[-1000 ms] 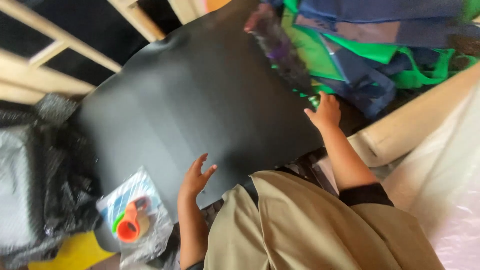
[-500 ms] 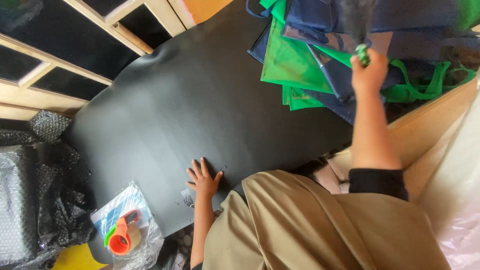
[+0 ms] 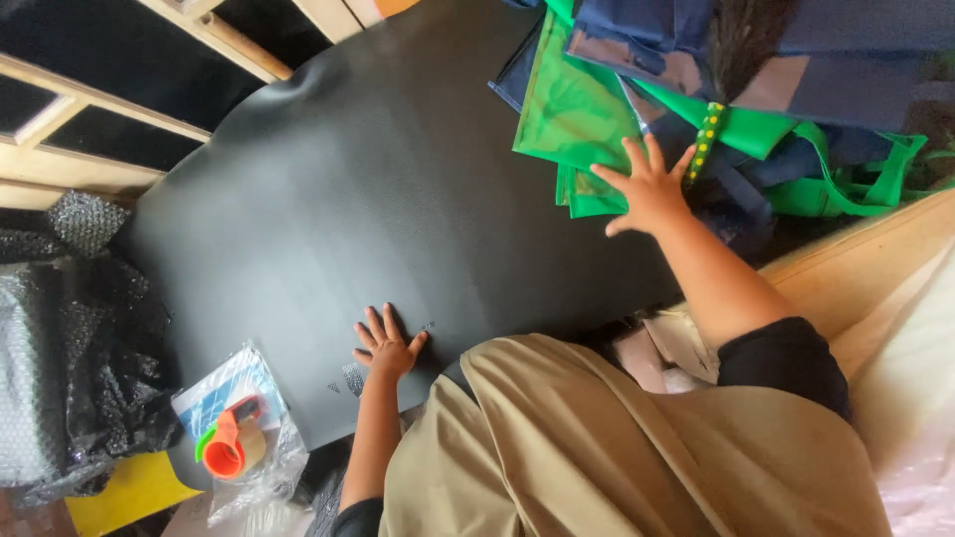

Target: The person opens a green tote bag, dusts its interior and exterior with a feather duster, and then places a white foam mattress and a small packaged item inside. The person folds the bag's top flap over the contents and dusts the exterior again.

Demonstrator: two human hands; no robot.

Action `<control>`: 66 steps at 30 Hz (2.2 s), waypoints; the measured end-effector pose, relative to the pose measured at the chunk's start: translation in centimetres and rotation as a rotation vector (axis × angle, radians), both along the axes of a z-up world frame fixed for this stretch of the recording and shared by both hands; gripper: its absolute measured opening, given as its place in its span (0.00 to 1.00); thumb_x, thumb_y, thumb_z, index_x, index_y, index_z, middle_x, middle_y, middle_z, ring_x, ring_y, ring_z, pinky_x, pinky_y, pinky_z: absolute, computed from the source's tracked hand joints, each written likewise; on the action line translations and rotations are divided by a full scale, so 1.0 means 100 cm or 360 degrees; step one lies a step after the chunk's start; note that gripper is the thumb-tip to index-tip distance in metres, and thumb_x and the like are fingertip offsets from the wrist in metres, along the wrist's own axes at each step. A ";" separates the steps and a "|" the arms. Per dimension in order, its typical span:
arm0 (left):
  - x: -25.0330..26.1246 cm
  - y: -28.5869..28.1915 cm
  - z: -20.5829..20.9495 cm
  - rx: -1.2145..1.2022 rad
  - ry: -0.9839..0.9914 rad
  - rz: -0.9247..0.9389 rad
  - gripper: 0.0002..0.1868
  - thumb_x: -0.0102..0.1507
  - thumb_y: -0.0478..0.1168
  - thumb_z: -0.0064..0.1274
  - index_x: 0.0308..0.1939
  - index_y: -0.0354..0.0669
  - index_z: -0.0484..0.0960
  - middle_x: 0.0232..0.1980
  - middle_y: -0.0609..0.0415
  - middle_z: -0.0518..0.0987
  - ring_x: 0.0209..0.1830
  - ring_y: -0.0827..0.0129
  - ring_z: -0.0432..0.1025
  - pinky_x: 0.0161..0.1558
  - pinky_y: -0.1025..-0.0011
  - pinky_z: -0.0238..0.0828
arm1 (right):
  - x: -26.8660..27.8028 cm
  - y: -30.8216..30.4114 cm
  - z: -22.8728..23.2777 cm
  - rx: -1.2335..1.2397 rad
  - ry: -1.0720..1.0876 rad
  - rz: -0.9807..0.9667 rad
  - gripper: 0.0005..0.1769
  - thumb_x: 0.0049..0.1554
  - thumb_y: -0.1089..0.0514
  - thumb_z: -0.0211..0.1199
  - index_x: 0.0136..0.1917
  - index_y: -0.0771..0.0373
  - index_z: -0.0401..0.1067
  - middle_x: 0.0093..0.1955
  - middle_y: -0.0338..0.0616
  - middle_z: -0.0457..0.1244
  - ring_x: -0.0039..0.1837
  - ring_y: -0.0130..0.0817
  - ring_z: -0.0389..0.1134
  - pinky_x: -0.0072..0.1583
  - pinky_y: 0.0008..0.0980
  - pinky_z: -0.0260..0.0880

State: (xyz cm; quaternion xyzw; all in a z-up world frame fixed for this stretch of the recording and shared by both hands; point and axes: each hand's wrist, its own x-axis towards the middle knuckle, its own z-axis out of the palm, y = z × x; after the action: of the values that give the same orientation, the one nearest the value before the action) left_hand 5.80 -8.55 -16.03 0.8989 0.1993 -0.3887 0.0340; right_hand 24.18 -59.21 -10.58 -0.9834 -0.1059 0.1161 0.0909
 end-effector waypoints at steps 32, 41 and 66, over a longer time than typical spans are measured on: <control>0.237 -0.348 -0.065 -0.2167 -0.0137 0.1605 0.49 0.57 0.64 0.55 0.75 0.53 0.52 0.72 0.31 0.56 0.67 0.32 0.59 0.59 0.38 0.61 | 0.063 -0.105 -0.144 0.1023 0.0265 -0.0633 0.19 0.63 0.34 0.59 0.46 0.48 0.74 0.51 0.41 0.71 0.69 0.40 0.66 0.76 0.55 0.02; 0.222 -0.342 -0.058 -0.1611 -0.0545 0.1020 0.19 0.63 0.39 0.58 0.58 0.49 0.76 0.54 0.38 0.79 0.50 0.41 0.78 0.39 0.49 0.86 | 0.032 -0.032 -0.030 0.0265 0.0271 -0.0324 0.38 0.44 0.50 0.75 0.67 0.42 0.67 0.67 0.39 0.61 0.77 0.51 0.51 0.68 0.91 0.21; 0.095 -0.042 0.000 -0.1444 -0.1203 0.1109 0.21 0.66 0.39 0.59 0.63 0.45 0.78 0.52 0.39 0.78 0.50 0.51 0.75 0.45 0.49 0.79 | 0.047 -0.092 -0.085 -0.0030 -0.0492 -0.0735 0.19 0.56 0.53 0.61 0.61 0.55 0.75 0.51 0.49 0.71 0.56 0.59 0.73 0.67 0.81 0.48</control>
State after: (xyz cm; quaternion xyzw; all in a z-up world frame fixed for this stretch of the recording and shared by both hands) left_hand 15.28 -12.70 -16.04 0.7531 0.2689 -0.0596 0.5975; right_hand 28.90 -68.44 -19.06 -0.9883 0.1094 -0.0582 0.0886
